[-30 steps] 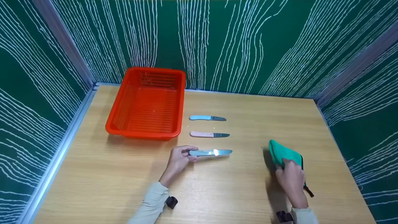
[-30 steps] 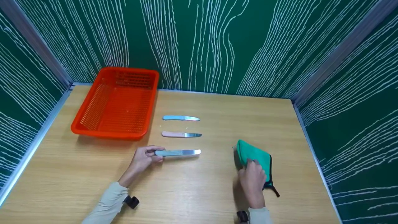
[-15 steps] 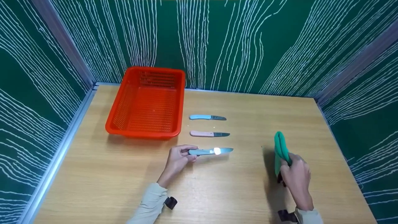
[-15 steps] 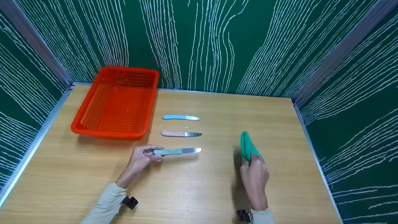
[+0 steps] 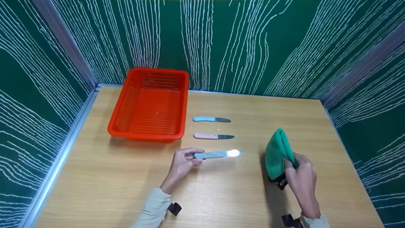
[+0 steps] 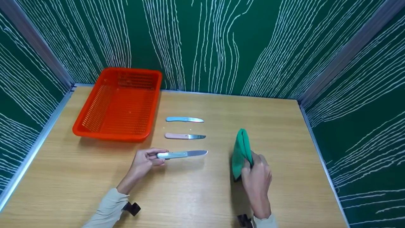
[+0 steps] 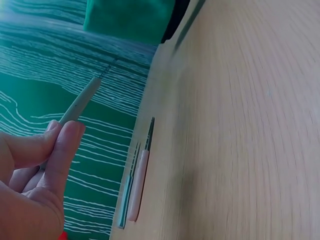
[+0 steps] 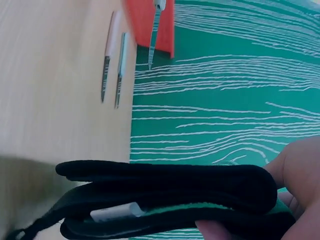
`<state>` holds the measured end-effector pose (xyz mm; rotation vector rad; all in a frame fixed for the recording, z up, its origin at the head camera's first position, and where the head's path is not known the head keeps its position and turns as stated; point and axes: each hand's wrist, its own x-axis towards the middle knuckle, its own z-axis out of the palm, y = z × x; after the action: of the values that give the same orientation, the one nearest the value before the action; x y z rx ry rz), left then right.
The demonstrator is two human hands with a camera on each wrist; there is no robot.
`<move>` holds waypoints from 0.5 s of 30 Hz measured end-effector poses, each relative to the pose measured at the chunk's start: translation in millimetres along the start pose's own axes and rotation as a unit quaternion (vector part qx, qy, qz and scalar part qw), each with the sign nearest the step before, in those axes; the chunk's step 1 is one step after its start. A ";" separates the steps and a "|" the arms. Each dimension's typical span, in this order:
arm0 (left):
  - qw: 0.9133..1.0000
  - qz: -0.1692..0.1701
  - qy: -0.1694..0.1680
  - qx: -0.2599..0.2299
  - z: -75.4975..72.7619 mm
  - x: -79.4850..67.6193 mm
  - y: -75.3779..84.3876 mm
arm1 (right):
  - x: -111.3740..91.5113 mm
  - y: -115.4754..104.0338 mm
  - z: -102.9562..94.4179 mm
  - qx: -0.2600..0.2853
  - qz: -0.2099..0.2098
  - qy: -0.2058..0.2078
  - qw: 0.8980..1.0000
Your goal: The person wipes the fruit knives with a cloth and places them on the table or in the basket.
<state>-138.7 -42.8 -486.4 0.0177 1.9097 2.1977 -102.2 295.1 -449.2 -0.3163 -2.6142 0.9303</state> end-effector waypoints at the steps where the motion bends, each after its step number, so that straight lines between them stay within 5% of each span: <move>1: 1.000 0.000 -0.001 -0.002 0.5 -0.6 0.2 | -1.1 -2.3 -0.5 0.003 -0.003 0.003 1.000; 15: 1.000 0.002 -0.021 -0.001 4.0 -4.3 -4.9 | -15.5 -38.5 -10.0 0.028 -0.116 0.061 0.991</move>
<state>-133.1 -39.1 -489.9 0.0666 1.8871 2.1844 -87.6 266.6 -421.0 -0.0508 -2.4441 0.8746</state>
